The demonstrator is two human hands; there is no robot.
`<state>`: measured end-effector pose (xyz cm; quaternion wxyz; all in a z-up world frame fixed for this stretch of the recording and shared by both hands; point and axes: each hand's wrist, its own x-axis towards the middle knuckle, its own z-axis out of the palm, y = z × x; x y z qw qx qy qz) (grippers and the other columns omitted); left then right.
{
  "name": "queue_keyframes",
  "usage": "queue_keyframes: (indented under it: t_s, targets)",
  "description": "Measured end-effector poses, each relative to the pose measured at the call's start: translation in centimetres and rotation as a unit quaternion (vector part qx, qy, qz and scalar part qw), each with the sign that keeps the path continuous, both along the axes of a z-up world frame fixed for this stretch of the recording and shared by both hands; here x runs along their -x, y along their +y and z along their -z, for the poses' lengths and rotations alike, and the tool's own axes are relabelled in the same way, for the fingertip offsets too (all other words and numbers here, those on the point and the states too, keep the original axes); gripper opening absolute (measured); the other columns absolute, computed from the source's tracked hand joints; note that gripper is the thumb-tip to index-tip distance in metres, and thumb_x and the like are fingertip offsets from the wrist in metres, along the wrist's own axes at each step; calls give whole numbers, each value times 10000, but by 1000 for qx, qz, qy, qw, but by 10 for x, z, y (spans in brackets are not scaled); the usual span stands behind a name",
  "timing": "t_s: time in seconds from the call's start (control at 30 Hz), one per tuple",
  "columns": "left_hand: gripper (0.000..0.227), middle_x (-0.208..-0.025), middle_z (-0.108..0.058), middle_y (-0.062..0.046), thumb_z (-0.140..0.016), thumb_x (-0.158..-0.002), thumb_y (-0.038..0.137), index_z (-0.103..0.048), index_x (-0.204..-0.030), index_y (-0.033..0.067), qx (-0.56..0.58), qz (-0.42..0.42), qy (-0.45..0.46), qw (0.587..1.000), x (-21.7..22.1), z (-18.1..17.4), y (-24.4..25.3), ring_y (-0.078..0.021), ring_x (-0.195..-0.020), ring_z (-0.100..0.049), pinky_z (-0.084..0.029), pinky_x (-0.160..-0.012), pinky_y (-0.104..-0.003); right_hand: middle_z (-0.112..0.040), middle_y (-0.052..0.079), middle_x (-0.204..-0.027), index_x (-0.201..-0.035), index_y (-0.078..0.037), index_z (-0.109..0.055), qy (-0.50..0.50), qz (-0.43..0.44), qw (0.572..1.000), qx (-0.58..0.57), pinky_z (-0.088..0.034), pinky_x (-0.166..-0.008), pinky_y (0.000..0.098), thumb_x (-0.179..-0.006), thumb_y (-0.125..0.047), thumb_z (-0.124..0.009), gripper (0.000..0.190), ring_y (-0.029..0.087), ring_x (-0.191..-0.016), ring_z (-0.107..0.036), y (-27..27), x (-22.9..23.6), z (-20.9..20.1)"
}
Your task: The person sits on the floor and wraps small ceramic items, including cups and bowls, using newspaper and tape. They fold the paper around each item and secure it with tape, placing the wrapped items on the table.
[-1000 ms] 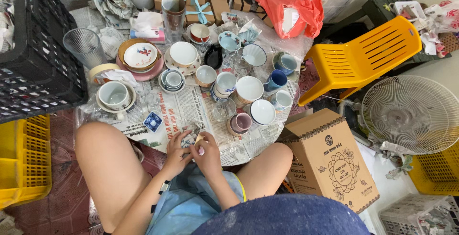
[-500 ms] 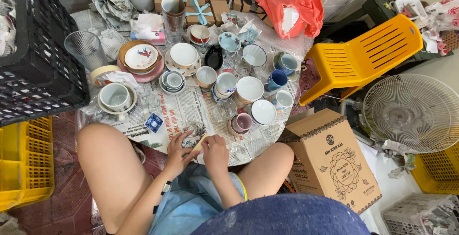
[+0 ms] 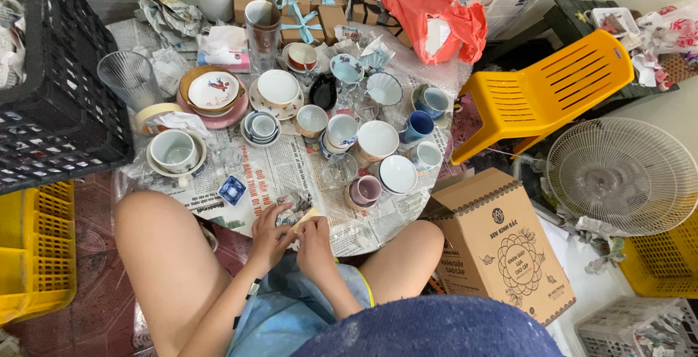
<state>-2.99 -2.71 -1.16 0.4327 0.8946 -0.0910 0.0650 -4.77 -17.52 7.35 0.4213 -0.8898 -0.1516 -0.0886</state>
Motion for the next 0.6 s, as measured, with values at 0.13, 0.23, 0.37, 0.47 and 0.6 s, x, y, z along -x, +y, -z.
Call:
queue_keyframes:
  t_s: [0.13,0.23,0.37,0.47,0.6]
  targets:
    - [268,-1519,-425,-25,-690,-875,366,-768,-920,113,-17,7,15,1000,1,-7,2,-351,-1470,-275,-193,-1162,-548,-572,222,-1017,-1038,19,-544,67,29,997,-29,-485,-838,474,-983,-5,-555,61,424,-951,-586,-4,1,-5]
    - [272,-1556,-401,-75,-599,-967,313,-681,-1089,84,-12,31,-52,998,6,-10,5,-373,-1479,-274,-204,-1151,-554,-634,193,-975,-1078,-10,-562,76,66,995,-16,-503,-798,466,-1011,-62,-607,97,406,-930,-631,-2,-3,-17]
    - [304,-1570,-378,-120,-560,-945,297,-635,-1142,78,-23,48,-64,997,10,-16,7,-383,-1483,-249,-179,-1171,-561,-666,147,-889,-1148,-34,-536,74,42,996,0,-525,-710,438,-812,-170,-796,446,338,-820,-679,1,-9,-41]
    - [293,-1569,-379,-124,-548,-979,319,-644,-1145,97,-22,49,-64,996,9,-20,6,-384,-1487,-245,-176,-1189,-549,-700,90,-849,-1137,-80,-627,91,60,993,44,-529,-693,423,-787,-167,-791,397,303,-780,-692,1,-17,-55]
    - [295,-1555,-388,-123,-561,-983,328,-661,-1153,109,5,53,-54,997,9,-17,5,-387,-1478,-250,-178,-1174,-534,-714,64,-844,-839,-91,-739,25,64,990,120,-515,-708,446,-797,-157,-796,97,305,-771,-687,3,-20,-55]
